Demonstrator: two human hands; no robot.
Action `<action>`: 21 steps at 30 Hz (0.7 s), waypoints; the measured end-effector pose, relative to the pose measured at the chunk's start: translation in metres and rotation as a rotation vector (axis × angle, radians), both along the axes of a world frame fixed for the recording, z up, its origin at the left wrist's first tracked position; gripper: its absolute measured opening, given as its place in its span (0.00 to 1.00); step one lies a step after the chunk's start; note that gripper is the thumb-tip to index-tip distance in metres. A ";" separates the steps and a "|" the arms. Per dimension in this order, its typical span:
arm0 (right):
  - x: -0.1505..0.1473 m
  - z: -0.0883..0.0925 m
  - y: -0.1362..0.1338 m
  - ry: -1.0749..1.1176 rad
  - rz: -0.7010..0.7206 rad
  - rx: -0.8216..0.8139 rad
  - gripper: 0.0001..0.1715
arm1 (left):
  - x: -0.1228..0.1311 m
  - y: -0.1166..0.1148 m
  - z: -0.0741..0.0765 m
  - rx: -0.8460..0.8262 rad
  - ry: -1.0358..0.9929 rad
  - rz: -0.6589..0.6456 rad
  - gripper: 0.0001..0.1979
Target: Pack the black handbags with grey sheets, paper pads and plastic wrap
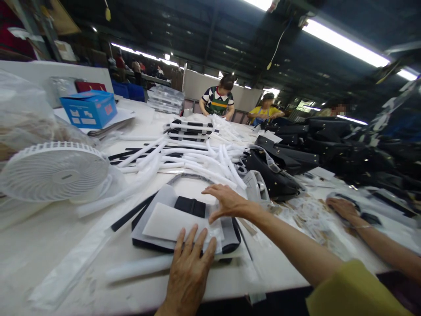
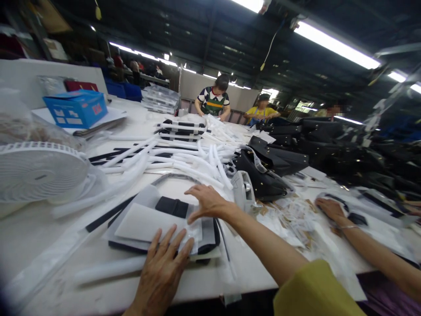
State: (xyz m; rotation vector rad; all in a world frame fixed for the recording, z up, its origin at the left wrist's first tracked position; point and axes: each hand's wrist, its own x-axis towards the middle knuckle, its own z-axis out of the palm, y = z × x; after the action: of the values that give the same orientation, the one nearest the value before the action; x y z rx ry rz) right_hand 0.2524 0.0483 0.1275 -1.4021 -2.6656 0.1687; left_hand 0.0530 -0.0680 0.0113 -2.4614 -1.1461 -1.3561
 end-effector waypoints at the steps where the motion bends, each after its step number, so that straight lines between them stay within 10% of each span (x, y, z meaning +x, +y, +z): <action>1: 0.003 -0.006 -0.006 0.023 -0.032 0.004 0.51 | 0.000 0.000 0.000 -0.001 0.001 0.002 0.15; 15: 0.016 -0.031 -0.073 0.305 -0.441 0.332 0.23 | -0.002 0.004 0.004 0.009 -0.022 -0.038 0.16; 21: -0.031 -0.030 -0.138 0.236 -0.069 0.387 0.36 | 0.001 0.009 -0.004 0.138 -0.024 -0.009 0.17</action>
State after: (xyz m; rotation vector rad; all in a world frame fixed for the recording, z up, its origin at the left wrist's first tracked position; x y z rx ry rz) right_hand 0.2211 -0.0900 0.0971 -1.2582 -2.2991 -0.1698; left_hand 0.0536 -0.0591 0.0077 -2.3627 -1.0108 -1.4199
